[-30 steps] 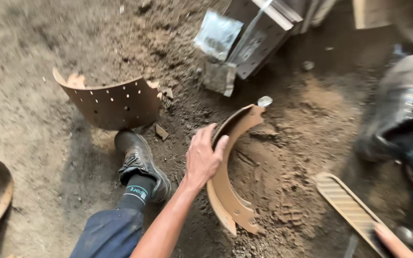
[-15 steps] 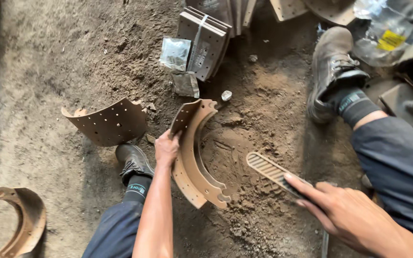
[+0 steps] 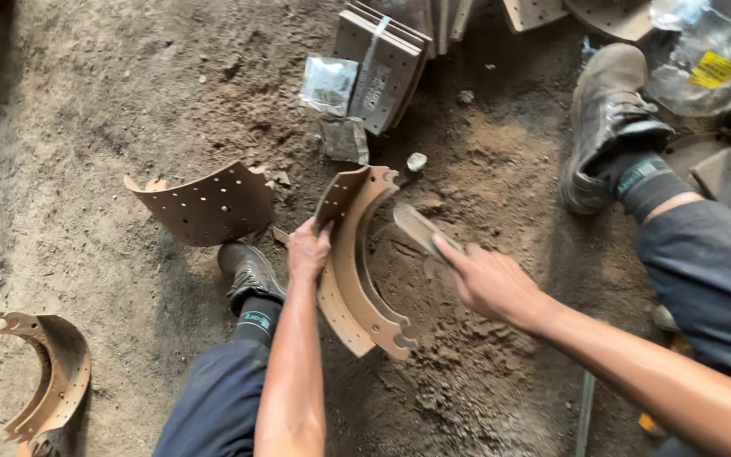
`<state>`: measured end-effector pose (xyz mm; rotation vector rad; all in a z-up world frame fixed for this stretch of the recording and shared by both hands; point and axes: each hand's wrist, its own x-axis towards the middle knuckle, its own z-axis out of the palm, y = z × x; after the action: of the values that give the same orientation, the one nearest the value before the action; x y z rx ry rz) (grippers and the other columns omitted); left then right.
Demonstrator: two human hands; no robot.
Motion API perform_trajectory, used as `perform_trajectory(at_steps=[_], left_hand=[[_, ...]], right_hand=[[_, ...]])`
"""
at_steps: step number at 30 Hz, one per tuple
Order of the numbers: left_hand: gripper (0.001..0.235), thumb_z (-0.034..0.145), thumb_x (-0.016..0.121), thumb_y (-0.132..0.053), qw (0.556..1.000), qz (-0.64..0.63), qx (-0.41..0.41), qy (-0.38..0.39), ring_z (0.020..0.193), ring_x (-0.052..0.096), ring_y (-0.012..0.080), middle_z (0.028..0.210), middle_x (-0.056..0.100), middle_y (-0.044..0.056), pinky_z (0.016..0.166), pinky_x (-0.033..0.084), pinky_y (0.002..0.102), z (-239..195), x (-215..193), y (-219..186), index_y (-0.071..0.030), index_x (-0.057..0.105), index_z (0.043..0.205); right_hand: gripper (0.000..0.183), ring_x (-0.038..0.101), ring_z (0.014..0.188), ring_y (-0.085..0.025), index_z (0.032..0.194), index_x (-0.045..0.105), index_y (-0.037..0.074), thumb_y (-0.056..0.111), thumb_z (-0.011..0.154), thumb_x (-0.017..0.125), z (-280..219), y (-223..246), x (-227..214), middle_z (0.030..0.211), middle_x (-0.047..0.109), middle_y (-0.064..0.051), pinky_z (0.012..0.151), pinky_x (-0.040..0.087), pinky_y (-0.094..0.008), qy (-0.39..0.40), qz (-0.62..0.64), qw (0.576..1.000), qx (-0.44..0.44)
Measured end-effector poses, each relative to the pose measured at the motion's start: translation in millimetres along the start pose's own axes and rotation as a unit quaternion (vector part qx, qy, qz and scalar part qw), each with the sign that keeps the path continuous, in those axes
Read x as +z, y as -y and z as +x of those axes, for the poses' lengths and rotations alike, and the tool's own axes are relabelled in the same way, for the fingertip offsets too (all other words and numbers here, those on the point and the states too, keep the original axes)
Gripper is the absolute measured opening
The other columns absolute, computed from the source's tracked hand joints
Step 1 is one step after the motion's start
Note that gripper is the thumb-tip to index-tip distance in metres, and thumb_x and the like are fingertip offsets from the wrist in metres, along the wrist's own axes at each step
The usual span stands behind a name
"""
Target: The person sits on the ground and uses a wire brush to scrub the surface of a curved metal part. They hold the part with one hand and scrub with the other, flipping the part over to clean different sides.
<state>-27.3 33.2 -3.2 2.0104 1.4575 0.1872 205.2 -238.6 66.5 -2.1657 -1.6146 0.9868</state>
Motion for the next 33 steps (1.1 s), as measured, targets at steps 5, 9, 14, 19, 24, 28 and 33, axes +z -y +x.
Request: perform_trajectory(at_steps=[5,9,14,19,24,28,33], left_hand=[[0.036,0.093,0.072,-0.038,0.998,-0.018,0.026,-0.047,0.095,0.072,0.0406,0.099,0.074,0.023,0.079,0.056,0.046,3.0,9.6,15.8,-0.014,0.074,0.12],[0.037,0.092,0.072,-0.036,0.992,-0.085,0.067,-0.057,0.095,0.074,0.0376,0.1,0.076,0.021,0.08,0.058,0.043,7.8,2.9,33.0,-0.008,0.073,0.116],[0.033,0.094,0.071,-0.031,0.991,-0.101,0.067,-0.05,0.097,0.075,0.0364,0.101,0.076,0.02,0.081,0.058,0.041,8.5,2.3,33.3,-0.008,0.074,0.118],[0.033,0.095,0.069,-0.03,0.99,-0.119,0.057,-0.045,0.097,0.076,0.0344,0.103,0.076,0.02,0.083,0.057,0.04,3.2,-3.6,25.3,-0.007,0.073,0.119],[0.034,0.096,0.07,-0.032,0.993,-0.108,0.038,-0.036,0.096,0.076,0.0349,0.103,0.076,0.02,0.083,0.057,0.04,-1.7,-8.6,13.8,-0.006,0.073,0.118],[0.036,0.096,0.065,-0.035,0.993,-0.114,-0.03,0.006,0.09,0.077,0.0355,0.1,0.077,0.017,0.081,0.057,0.04,-0.6,-12.0,9.8,-0.013,0.07,0.124],[0.035,0.095,0.067,-0.035,0.994,-0.111,0.003,-0.012,0.095,0.077,0.0347,0.101,0.076,0.019,0.083,0.057,0.041,1.6,-6.2,20.9,-0.01,0.072,0.12]], right_hand=[[0.064,0.063,0.062,-0.032,0.156,0.036,0.014,0.024,0.095,0.053,54.2,30.6,50.3,0.084,0.062,-0.021,0.057,0.054,-0.046,-0.12,-0.053,0.991,0.025],[0.064,0.067,0.057,-0.031,0.16,0.031,0.015,0.021,0.099,0.05,59.1,40.9,58.7,0.09,0.063,-0.023,0.05,0.057,-0.044,-0.077,-0.031,0.993,0.089],[0.065,0.059,0.051,-0.03,0.159,0.036,0.011,0.022,0.097,0.054,77.8,45.0,48.2,0.083,0.064,-0.024,0.046,0.051,-0.042,-0.129,-0.087,0.986,0.063],[0.06,0.054,0.045,-0.02,0.159,0.036,0.008,0.018,0.102,0.049,72.0,60.3,48.2,0.084,0.064,-0.022,0.037,0.047,-0.033,-0.135,-0.014,0.987,0.082],[0.06,0.052,0.045,-0.019,0.161,0.032,0.008,0.018,0.105,0.048,115.7,62.4,59.4,0.083,0.064,-0.021,0.036,0.046,-0.033,-0.136,-0.066,0.984,0.095],[0.064,0.052,0.045,-0.021,0.16,0.032,0.009,0.022,0.101,0.052,143.5,62.2,74.6,0.08,0.063,-0.019,0.041,0.044,-0.034,-0.219,-0.106,0.968,0.056],[0.061,0.059,0.054,-0.02,0.164,0.023,0.004,0.006,0.106,0.042,112.0,73.7,99.6,0.075,0.066,-0.013,0.042,0.049,-0.034,-0.032,-0.044,0.998,0.038]])
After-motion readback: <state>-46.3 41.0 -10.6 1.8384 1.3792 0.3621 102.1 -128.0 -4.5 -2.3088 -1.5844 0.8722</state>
